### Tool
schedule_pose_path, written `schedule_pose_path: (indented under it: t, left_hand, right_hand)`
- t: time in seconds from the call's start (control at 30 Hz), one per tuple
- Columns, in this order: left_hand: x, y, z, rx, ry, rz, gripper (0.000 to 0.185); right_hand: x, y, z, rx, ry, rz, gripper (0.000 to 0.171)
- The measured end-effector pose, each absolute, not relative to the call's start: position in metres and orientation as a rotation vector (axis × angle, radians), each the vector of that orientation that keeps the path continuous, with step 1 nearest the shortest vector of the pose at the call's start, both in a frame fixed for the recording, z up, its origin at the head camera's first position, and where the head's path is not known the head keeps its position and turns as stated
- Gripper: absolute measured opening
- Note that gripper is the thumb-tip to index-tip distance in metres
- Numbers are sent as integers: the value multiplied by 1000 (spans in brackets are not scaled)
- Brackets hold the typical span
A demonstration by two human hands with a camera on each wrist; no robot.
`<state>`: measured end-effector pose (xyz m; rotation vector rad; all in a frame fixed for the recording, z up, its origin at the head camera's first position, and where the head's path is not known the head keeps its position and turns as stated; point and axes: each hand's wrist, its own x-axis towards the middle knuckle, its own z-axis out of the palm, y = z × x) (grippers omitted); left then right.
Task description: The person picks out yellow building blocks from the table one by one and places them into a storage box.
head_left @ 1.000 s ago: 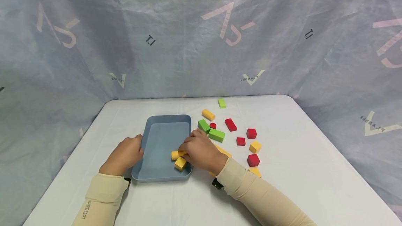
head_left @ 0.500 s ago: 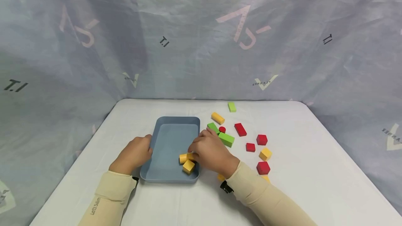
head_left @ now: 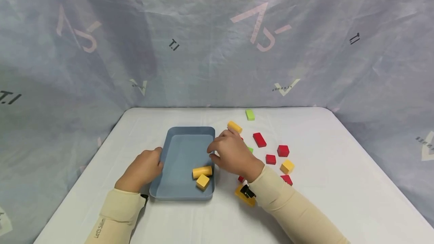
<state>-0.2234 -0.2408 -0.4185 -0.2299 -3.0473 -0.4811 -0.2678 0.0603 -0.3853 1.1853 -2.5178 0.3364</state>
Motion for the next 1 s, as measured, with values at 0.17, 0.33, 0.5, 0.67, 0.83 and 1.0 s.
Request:
schedule_pose_path:
  t: [0.17, 0.33, 0.5, 0.67, 0.83, 1.0]
  left_hand:
    - [-224, -240, -418, -243, -3041, -483, 30]
    - [-224, -241, -418, -242, -3039, -481, 26]
    - [-223, -242, -416, -237, -3048, -477, 27]
    - [-222, -242, -415, -244, -3039, -469, 28]
    - [-224, -244, -416, -266, -3024, -452, 27]
    - [-224, -242, -420, -272, -3027, -457, 30]
  right_hand:
    - [-278, 64, -382, 1149, -2500, 349, 11]
    - [-287, 66, -377, 1103, -2549, 337, 11]
    - [-302, 70, -373, 1027, -2615, 330, 14]
    - [-313, 76, -373, 982, -2617, 318, 18]
    - [-319, 81, -378, 931, -2639, 272, 20]
    - [-322, 86, -387, 885, -2685, 245, 27]
